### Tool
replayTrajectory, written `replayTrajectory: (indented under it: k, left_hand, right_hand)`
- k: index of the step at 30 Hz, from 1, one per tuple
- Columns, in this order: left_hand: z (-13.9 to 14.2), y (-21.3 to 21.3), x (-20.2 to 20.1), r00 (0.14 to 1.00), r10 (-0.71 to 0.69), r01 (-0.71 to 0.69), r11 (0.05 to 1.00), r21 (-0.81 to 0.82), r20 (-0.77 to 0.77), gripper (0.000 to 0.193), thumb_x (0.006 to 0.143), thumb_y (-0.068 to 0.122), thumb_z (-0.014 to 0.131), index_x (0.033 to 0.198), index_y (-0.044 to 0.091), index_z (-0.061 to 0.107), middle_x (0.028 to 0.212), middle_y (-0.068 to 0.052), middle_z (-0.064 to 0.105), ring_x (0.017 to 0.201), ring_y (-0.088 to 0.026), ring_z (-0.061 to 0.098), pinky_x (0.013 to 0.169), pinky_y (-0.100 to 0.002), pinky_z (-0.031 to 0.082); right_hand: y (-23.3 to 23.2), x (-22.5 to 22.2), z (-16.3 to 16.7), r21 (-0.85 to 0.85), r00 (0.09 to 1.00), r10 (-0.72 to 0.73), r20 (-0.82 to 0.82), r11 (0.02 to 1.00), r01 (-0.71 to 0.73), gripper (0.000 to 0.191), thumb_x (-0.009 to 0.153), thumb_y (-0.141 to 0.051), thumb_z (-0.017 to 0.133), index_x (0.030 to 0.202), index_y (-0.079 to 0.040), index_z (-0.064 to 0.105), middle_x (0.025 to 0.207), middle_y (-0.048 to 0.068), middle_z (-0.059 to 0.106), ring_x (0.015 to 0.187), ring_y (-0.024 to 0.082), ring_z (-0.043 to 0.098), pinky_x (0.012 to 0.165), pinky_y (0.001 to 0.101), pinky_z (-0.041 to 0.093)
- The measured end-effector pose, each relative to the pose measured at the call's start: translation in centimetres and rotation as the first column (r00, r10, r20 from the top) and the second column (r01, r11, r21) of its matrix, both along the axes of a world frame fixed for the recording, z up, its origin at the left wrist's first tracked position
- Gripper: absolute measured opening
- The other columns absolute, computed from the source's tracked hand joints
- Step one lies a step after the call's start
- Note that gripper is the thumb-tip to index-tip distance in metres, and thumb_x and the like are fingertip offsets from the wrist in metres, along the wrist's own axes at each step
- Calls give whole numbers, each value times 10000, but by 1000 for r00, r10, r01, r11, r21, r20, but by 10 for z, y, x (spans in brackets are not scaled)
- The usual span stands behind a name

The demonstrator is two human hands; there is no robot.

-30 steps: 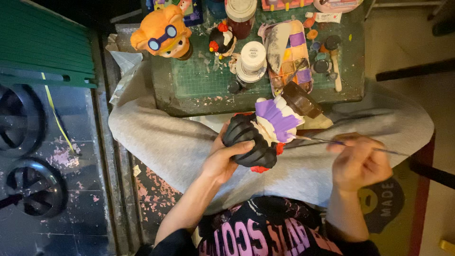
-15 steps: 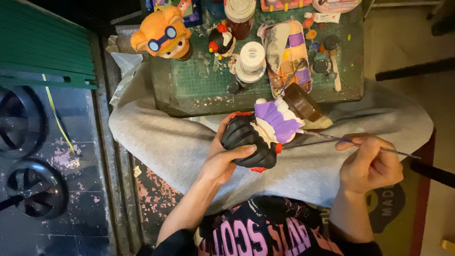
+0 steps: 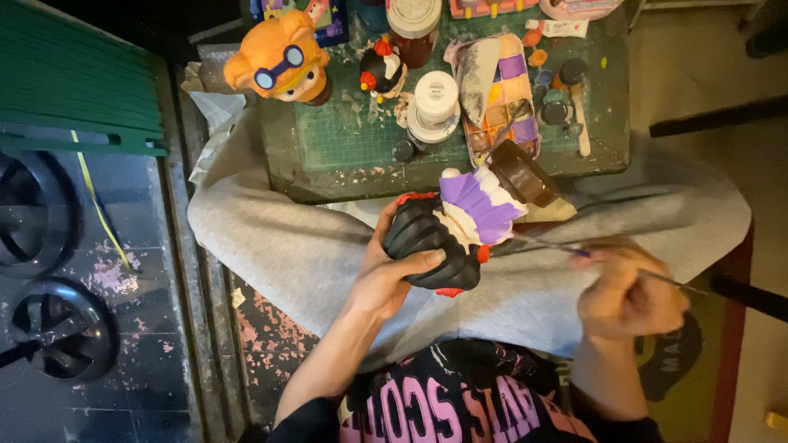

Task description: The person sits on the floor holding a figurine of a figure with black hair, red roses and a purple dress on their lap, and paints the purple dress area with a paintbrush, occasionally reaching to the paint palette on the table to reload the brush.

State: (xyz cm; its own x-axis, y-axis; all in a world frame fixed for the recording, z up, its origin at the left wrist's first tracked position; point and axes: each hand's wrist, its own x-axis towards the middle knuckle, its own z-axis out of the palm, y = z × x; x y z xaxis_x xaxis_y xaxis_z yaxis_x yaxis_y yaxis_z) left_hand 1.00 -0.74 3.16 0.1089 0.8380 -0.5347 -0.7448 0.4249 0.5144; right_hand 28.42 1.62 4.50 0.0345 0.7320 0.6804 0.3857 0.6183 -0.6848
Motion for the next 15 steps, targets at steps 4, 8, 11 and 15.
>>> replayTrajectory:
  k: [4,8,11,15]
  left_hand:
    - [1,3,1,1000,5,-5,1000,3,21,975,682,-129,797,1533,109,386,1329,-94,605,1259,-258,602,1090,-447,488]
    - [1,1,3,1000,7,-6,1000,12,-7,979,681,-134,806,1528,118,383,1309,-94,610,1238,-257,613,1071,-448,499]
    - [2,1,3,999,2,-1,1000,4,-36,991,670,-130,815,1523,133,384,1295,-90,619,1220,-257,617,1058,-442,502]
    - [2,1,3,999,-3,4,1000,18,-51,989,675,-125,823,1528,118,385,1298,-92,618,1234,-253,615,1068,-431,501]
  right_hand:
    - [-3,-10,11,-115,995,-61,-73,992,53,306,1163,-49,511,920,122,586,771,236,674,627,227,697,520,290,563]
    - [-4,-21,15,-20,998,57,-21,998,-57,283,1112,-76,530,934,140,574,754,199,655,627,253,691,572,330,585]
    - [1,-21,18,-29,994,111,15,993,-110,279,1134,-75,536,955,133,593,770,183,665,639,260,696,606,344,591]
    - [3,-17,24,-78,991,113,70,991,-107,292,1135,-77,553,933,129,598,764,176,654,643,262,696,602,342,584]
